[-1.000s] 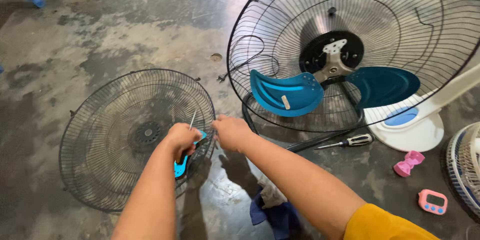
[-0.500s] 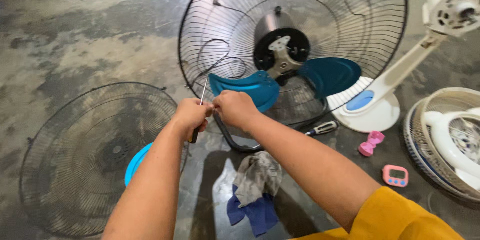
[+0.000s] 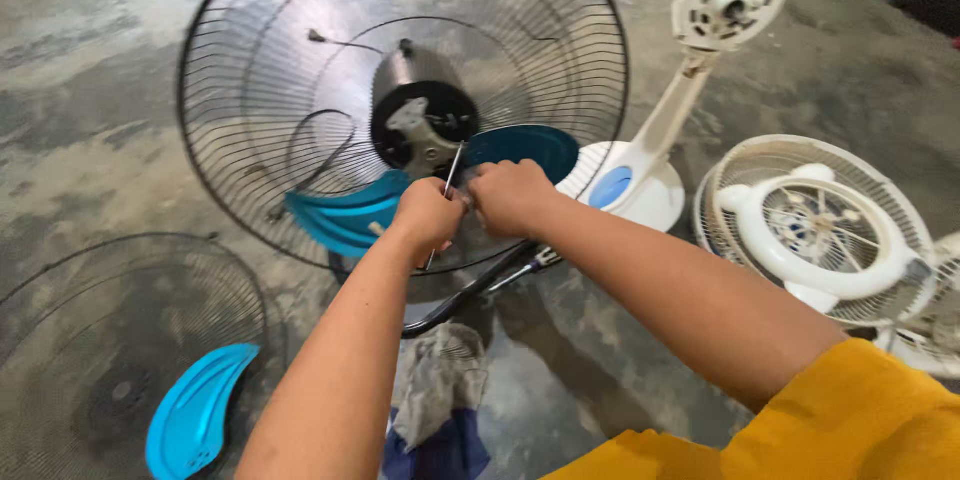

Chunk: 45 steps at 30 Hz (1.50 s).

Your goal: The person removes the blue fan blades from a standing electric fan using a screwdriver. They unscrew each blade from the central hub, detach it, and place it on the floor, repeating the process for all blades.

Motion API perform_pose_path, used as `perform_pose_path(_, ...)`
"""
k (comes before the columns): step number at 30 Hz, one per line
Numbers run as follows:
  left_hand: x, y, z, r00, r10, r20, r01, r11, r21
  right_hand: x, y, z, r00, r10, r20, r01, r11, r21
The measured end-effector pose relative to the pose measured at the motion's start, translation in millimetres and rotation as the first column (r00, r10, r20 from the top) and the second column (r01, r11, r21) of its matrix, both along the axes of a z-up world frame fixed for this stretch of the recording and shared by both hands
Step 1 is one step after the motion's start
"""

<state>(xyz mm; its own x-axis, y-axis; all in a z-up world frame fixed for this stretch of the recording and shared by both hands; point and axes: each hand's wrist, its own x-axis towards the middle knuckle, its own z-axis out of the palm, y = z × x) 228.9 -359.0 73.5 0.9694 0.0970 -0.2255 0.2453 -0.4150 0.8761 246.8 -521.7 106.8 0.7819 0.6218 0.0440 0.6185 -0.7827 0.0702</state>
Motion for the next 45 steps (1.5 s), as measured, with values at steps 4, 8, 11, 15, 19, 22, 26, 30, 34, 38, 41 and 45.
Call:
perform_pose_path(4, 17.4, -47.5, -1.9, 0.99, -0.118, 0.078, 0.104, 0.981, 0.165, 10.2, -65.6, -3.8, 0.995, -0.095, -0.002, 0.095, 0.995, -0.018)
perform_pose_path(8, 27.3, -91.4, -4.4, 0.991, -0.131, 0.029, 0.12, 0.961, 0.25, 15.6, -127.0, -7.9, 0.981, -0.192, -0.019, 0.191, 0.981, -0.034)
perform_pose_path(11, 27.5, -120.6, -11.7, 0.975, -0.182, 0.132, 0.135, 0.943, 0.303, 17.4, -170.5, -15.6, 0.962, -0.269, -0.049, 0.267, 0.963, -0.036)
perform_pose_path(15, 36.8, -163.7, -24.6, 0.94, -0.305, 0.154, 0.237, 0.907, 0.349, 21.1, -226.5, -31.9, 0.942, -0.327, -0.079, 0.331, 0.943, 0.038)
perform_pose_path(19, 44.1, -198.8, -38.5, 0.925, -0.375, 0.064, 0.33, 0.874, 0.357, 31.5, -271.2, -55.3, 0.853, -0.462, -0.241, 0.501, 0.855, 0.135)
perform_pose_path(22, 45.1, -219.6, -44.1, 0.918, -0.391, 0.06, 0.345, 0.865, 0.364, 42.6, -297.8, -80.7, 0.814, -0.489, -0.314, 0.564, 0.796, 0.219)
perform_pose_path(26, 44.7, -243.3, -37.9, 0.918, -0.396, -0.031, 0.381, 0.856, 0.35, 57.2, -326.9, -118.0, 0.767, -0.505, -0.396, 0.621, 0.739, 0.26)
perform_pose_path(30, 43.2, -257.8, -39.7, 0.891, -0.357, -0.28, 0.408, 0.901, 0.149, 62.4, -342.1, -153.9, 0.744, -0.518, -0.422, 0.65, 0.709, 0.274)
perform_pose_path(34, 53.4, -270.1, -69.0, 0.894, -0.448, -0.006, 0.424, 0.843, 0.331, 57.4, -349.8, -182.8, 0.735, -0.514, -0.441, 0.65, 0.719, 0.245)
perform_pose_path(38, 61.1, -282.3, -103.6, 0.872, -0.486, 0.051, 0.433, 0.816, 0.383, 56.0, -358.7, -203.5, 0.709, -0.514, -0.482, 0.678, 0.684, 0.269)
perform_pose_path(41, 62.0, -293.1, -118.4, 0.895, -0.446, -0.023, 0.427, 0.84, 0.335, 58.2, -364.7, -214.4, 0.715, -0.498, -0.491, 0.675, 0.675, 0.298)
perform_pose_path(45, 61.8, -303.1, -130.9, 0.89, -0.456, -0.008, 0.428, 0.829, 0.359, 57.7, -366.9, -222.7, 0.714, -0.513, -0.477, 0.681, 0.667, 0.302)
